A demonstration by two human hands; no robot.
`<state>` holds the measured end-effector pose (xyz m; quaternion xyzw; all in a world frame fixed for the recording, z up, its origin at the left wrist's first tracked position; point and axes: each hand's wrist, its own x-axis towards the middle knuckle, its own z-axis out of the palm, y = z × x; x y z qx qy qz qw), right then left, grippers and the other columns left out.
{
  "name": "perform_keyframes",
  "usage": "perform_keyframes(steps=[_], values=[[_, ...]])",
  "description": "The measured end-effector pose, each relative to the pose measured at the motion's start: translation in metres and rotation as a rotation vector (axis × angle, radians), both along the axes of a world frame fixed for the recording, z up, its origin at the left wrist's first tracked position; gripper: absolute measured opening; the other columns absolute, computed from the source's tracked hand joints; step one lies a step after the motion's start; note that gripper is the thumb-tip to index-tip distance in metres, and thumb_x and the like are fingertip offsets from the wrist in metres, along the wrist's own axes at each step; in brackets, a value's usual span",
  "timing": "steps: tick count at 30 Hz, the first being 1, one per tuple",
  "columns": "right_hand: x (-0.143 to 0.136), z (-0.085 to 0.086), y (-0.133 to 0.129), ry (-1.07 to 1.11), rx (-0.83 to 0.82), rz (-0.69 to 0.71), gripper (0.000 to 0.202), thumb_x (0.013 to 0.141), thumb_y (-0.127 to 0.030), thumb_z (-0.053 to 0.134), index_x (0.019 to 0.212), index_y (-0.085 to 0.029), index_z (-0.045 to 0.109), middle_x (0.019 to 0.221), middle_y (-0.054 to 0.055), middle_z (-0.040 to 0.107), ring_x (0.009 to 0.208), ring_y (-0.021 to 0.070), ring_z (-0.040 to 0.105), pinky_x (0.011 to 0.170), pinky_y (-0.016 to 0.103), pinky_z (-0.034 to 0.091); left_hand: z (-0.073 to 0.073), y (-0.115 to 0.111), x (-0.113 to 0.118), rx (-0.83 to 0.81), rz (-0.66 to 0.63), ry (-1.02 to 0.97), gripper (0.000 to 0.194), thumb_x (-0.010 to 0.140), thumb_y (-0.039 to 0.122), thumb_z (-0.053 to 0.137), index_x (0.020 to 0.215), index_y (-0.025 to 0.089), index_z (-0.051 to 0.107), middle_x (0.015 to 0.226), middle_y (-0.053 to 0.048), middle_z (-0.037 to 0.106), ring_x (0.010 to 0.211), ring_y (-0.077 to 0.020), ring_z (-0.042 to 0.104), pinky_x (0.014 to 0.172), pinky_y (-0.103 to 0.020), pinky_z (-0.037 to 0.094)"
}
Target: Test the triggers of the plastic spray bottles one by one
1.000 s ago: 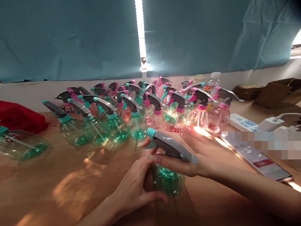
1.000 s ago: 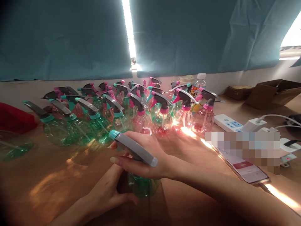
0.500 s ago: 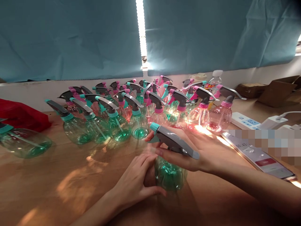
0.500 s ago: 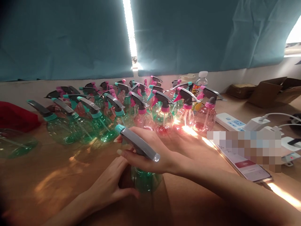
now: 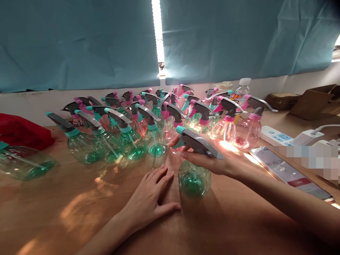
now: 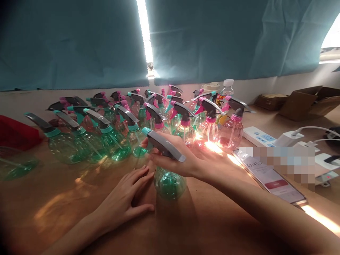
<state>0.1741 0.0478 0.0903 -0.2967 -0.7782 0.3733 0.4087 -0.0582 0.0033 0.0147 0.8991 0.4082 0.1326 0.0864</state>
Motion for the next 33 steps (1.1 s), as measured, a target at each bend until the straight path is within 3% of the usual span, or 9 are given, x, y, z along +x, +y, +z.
perform_keyframes(steps=[13,18,27,33], values=[[-0.005,-0.011,-0.003,0.138,-0.112,-0.003,0.027,0.080,-0.030,0.064,0.105,-0.021,0.062,0.075,-0.001,0.056,0.069,0.0144,0.054,0.063,0.028,0.044,0.000,0.000,0.001,-0.001,0.013,0.073,0.067,0.087,0.059,0.059,0.139,0.018,0.047,0.150,-0.018,0.039,0.135,-0.0377,0.036,0.107,-0.058,0.033],[-0.004,-0.003,-0.007,0.118,-0.127,0.019,0.028,0.077,-0.029,0.064,0.104,-0.020,0.060,0.084,0.002,0.059,0.071,0.0147,0.055,0.062,0.028,0.046,-0.004,0.000,0.000,0.001,0.018,0.072,0.067,0.089,0.057,0.057,0.142,0.019,0.044,0.151,-0.017,0.037,0.136,-0.0367,0.035,0.108,-0.057,0.032],[-0.006,-0.012,-0.003,0.129,-0.023,0.017,0.026,0.079,-0.026,0.065,0.104,-0.019,0.062,0.073,-0.002,0.060,0.057,0.0099,0.050,0.052,0.023,0.043,-0.012,0.000,-0.004,0.023,0.011,0.035,0.064,0.092,0.059,0.052,0.143,0.022,0.042,0.151,-0.014,0.037,0.137,-0.0359,0.034,0.109,-0.056,0.031],[-0.010,-0.001,-0.009,0.126,-0.011,-0.081,0.003,0.081,-0.020,0.058,0.081,-0.022,0.056,0.069,-0.003,0.054,0.057,0.0102,0.047,0.053,0.024,0.042,-0.006,0.000,-0.002,-0.003,0.009,0.061,0.063,0.093,0.058,0.050,0.144,0.021,0.041,0.151,-0.015,0.037,0.138,-0.0354,0.034,0.109,-0.056,0.031]])
